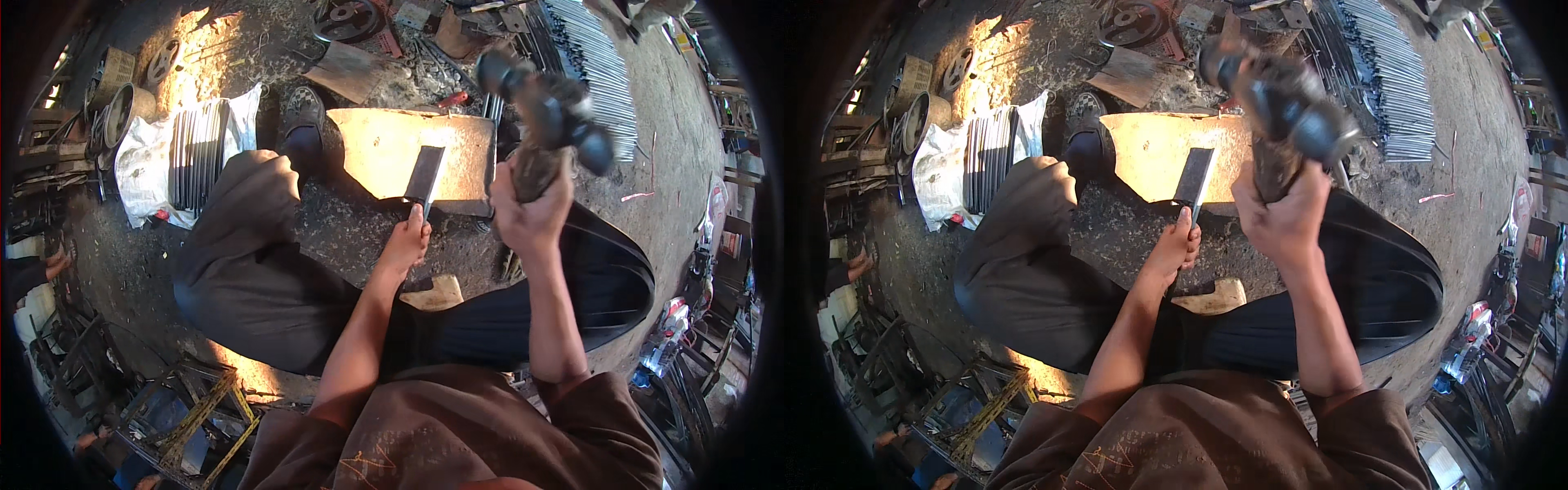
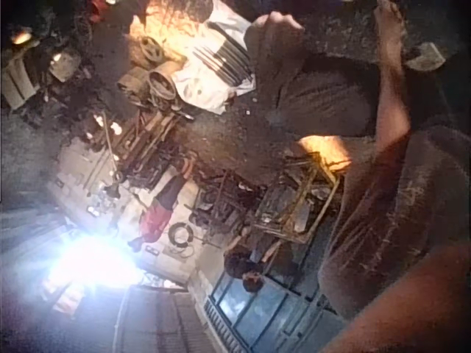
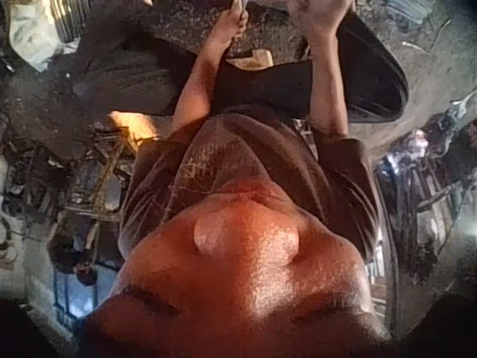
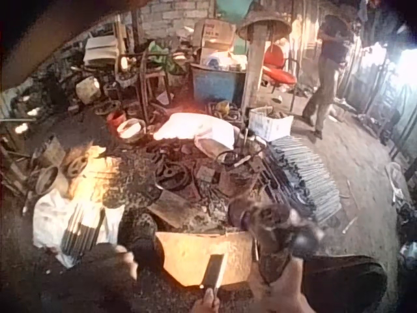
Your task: Hammer a metal rod against an anvil to shape or straighten it.
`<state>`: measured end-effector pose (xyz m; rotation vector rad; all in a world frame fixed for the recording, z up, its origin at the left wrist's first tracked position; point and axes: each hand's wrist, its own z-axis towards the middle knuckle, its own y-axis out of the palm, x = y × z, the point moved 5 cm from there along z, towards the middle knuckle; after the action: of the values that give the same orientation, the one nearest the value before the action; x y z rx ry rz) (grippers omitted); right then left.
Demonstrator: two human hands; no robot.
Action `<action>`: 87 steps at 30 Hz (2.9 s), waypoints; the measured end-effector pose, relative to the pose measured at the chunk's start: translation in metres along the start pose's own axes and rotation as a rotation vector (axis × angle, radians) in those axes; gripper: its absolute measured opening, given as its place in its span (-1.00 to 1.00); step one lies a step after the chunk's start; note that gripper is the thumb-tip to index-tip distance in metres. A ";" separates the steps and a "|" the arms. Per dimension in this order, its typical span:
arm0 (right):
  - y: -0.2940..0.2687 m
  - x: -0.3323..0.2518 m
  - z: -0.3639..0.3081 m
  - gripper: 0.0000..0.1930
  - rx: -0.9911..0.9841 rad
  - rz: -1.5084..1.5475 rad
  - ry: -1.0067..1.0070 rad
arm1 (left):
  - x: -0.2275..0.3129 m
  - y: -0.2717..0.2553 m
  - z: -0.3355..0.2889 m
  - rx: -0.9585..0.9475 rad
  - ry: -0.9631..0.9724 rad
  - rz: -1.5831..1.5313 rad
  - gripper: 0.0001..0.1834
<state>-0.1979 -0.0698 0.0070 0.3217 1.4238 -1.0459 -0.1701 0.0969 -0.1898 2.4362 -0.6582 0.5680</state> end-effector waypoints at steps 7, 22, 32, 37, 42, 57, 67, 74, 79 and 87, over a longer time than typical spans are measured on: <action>0.012 0.092 -0.009 -0.65 -0.350 -0.550 0.334 | -0.011 0.000 0.005 -0.014 -0.045 -0.027 -0.42; 0.010 0.097 -0.016 -0.57 -0.334 -0.515 0.340 | -0.014 0.002 0.004 0.109 0.234 0.172 -0.53; -0.035 -0.039 0.042 -0.75 -0.038 -0.223 -0.013 | -0.016 -0.011 0.007 0.195 0.312 0.280 -0.48; -0.016 -0.015 0.017 -0.88 0.042 0.156 -0.236 | 0.001 -0.002 -0.004 0.366 0.359 0.504 -0.48; 0.005 0.088 -0.007 -0.60 -0.407 -0.630 0.283 | -0.011 -0.005 0.012 0.347 0.392 0.445 -0.48; 0.002 0.103 -0.024 -0.75 -0.315 -0.754 0.243 | -0.001 0.004 0.004 0.321 0.334 0.526 -0.45; -0.064 -0.077 0.056 -0.91 0.024 -0.089 0.055 | -0.010 -0.002 0.006 0.181 0.116 0.195 -0.39; -0.008 0.090 -0.013 -0.71 -0.270 -0.559 0.180 | 0.000 0.006 0.005 0.306 0.213 0.471 -0.34; 0.001 0.074 0.016 -0.66 -0.437 -0.729 0.251 | -0.010 0.001 0.009 0.373 0.213 0.453 -0.39; -0.036 -0.109 0.053 -0.96 0.043 0.005 -0.241 | 0.006 0.003 -0.006 0.439 0.276 0.603 -0.41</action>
<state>-0.1705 -0.0857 0.1293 0.2217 1.1856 -1.0747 -0.1685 0.0964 -0.1806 2.4465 -1.2628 1.3846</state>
